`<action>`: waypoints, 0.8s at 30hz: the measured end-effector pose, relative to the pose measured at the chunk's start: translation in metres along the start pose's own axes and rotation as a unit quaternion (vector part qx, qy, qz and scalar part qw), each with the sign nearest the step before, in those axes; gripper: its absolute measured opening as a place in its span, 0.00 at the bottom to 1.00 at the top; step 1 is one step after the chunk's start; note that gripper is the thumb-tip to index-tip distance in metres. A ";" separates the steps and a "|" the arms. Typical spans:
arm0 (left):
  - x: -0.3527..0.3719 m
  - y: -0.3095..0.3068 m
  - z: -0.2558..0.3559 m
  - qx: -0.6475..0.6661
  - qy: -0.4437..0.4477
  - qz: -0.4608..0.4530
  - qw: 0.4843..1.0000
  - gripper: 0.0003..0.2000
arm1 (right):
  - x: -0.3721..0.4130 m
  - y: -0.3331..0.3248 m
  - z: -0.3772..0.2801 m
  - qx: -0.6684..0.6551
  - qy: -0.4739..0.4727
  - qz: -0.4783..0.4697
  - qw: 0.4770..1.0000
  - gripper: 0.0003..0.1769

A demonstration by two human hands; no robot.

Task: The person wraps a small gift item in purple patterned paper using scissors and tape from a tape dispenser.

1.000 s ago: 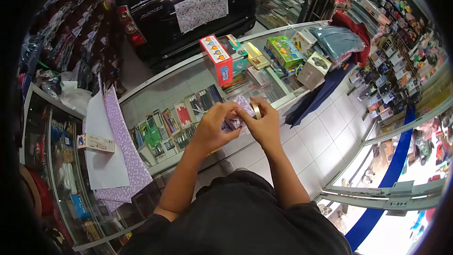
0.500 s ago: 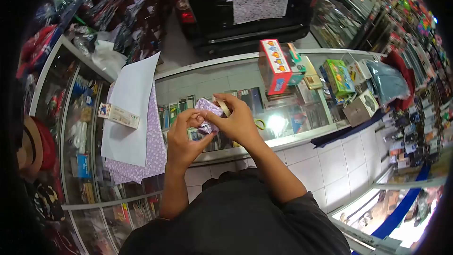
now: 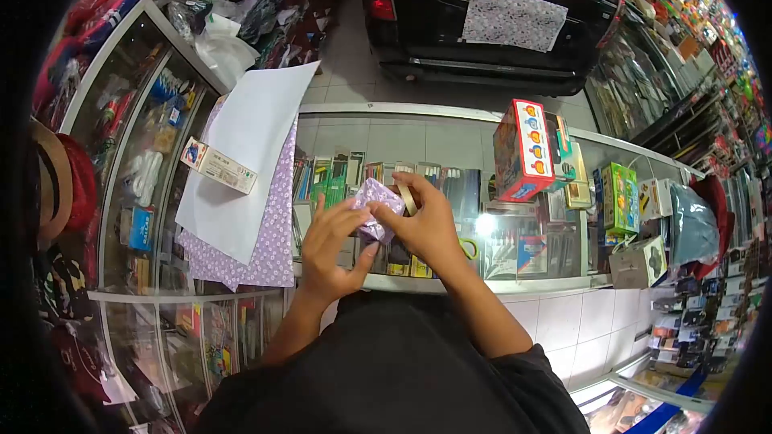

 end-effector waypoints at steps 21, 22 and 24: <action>-0.010 0.010 0.007 -0.105 0.008 -0.111 0.988 0.09 | 0.007 -0.060 -0.038 -0.042 0.036 -0.065 0.996 0.13; -0.012 0.011 0.004 -0.102 0.007 -0.110 0.989 0.09 | 0.010 -0.060 -0.039 -0.027 0.038 -0.090 0.995 0.12; -0.015 0.012 -0.003 -0.041 -0.013 -0.095 0.995 0.07 | 0.018 -0.057 -0.048 -0.019 0.006 -0.105 0.994 0.12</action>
Point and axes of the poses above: each hand's wrist, its own x-axis away from the middle knuckle, its own y-axis out of the palm, z = x × y, the point moved 4 cm from there along -x, towards the middle knuckle, and after that the axes turned 5 degrees about y, right-handed, at the moved point
